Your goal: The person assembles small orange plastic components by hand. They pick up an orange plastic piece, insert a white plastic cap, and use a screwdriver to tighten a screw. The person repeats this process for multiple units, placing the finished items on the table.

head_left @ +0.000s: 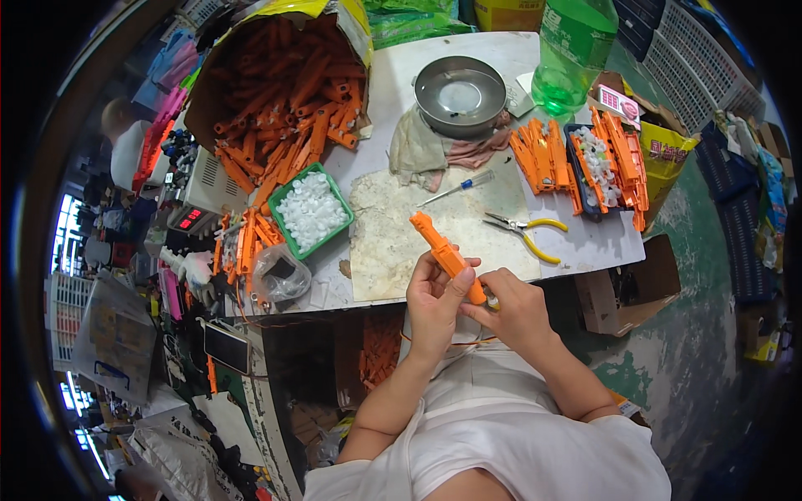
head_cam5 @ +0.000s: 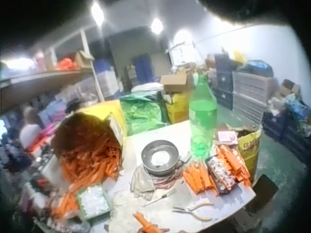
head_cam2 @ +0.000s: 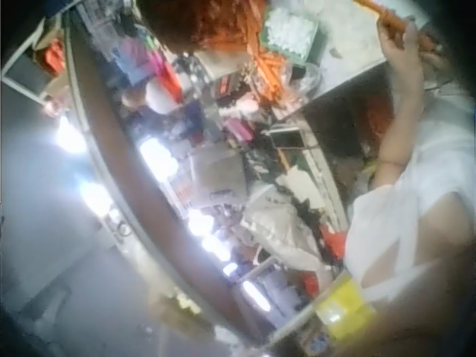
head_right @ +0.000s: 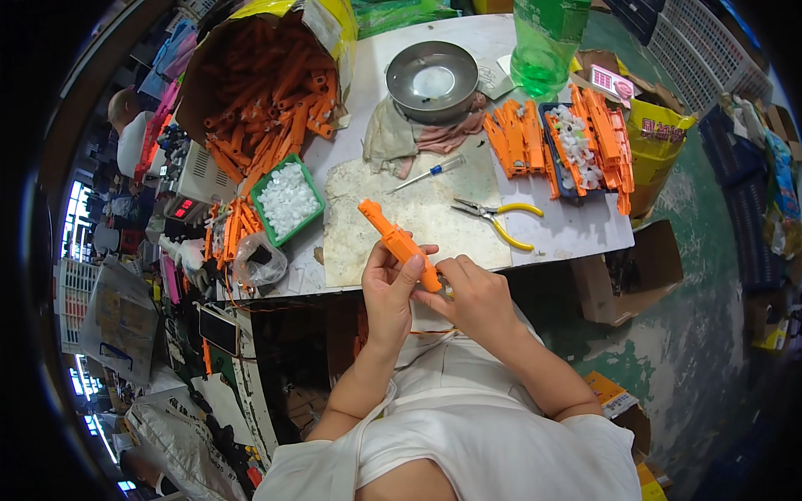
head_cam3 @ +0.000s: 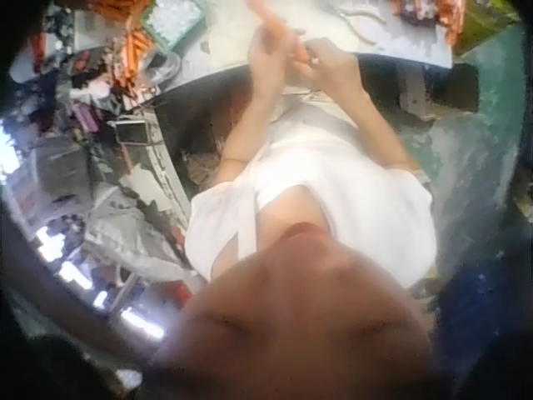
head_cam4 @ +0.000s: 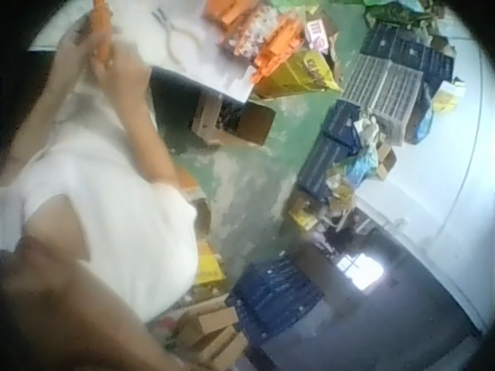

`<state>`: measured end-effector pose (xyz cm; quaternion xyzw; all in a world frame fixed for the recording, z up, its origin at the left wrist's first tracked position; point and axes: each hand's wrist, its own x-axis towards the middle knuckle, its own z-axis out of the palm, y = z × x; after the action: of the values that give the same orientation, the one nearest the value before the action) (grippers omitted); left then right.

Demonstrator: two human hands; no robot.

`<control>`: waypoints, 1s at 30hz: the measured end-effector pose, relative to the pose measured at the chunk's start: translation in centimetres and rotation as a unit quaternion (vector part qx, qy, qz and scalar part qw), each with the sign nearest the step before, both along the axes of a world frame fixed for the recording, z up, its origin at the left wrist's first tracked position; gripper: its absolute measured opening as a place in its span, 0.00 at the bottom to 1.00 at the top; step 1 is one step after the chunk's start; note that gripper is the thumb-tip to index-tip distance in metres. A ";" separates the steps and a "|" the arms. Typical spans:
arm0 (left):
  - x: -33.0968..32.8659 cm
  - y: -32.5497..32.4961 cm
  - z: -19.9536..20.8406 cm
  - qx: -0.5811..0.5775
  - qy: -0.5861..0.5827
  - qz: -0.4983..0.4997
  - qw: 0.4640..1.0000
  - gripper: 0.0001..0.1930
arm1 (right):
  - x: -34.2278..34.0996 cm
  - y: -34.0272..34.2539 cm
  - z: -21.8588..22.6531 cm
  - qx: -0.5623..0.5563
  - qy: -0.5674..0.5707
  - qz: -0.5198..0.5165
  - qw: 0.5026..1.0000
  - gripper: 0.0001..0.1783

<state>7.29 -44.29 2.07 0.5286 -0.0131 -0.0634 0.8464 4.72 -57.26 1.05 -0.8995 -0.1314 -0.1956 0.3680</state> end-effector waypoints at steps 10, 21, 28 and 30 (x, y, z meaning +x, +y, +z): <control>4.1 -0.3 -2.3 0.209 -0.157 0.108 0.959 0.25 | 4.9 -0.6 -0.4 0.015 -0.026 -0.039 0.999 0.14; 4.6 0.7 -3.2 0.271 -0.141 0.086 0.948 0.16 | 13.5 -3.9 0.0 -0.078 0.075 -0.185 0.977 0.22; 4.6 0.4 -3.6 0.257 -0.142 0.100 0.951 0.13 | 13.6 -3.5 0.4 -0.094 0.089 -0.188 0.974 0.23; 4.5 0.4 -3.5 0.259 -0.141 0.097 0.951 0.13 | 13.5 -3.4 0.5 -0.096 0.094 -0.192 0.972 0.22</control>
<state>11.83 -43.85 -1.47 0.7317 -0.0639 0.0934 0.6721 18.23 -60.69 1.55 -0.9534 0.0611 -0.1638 0.2457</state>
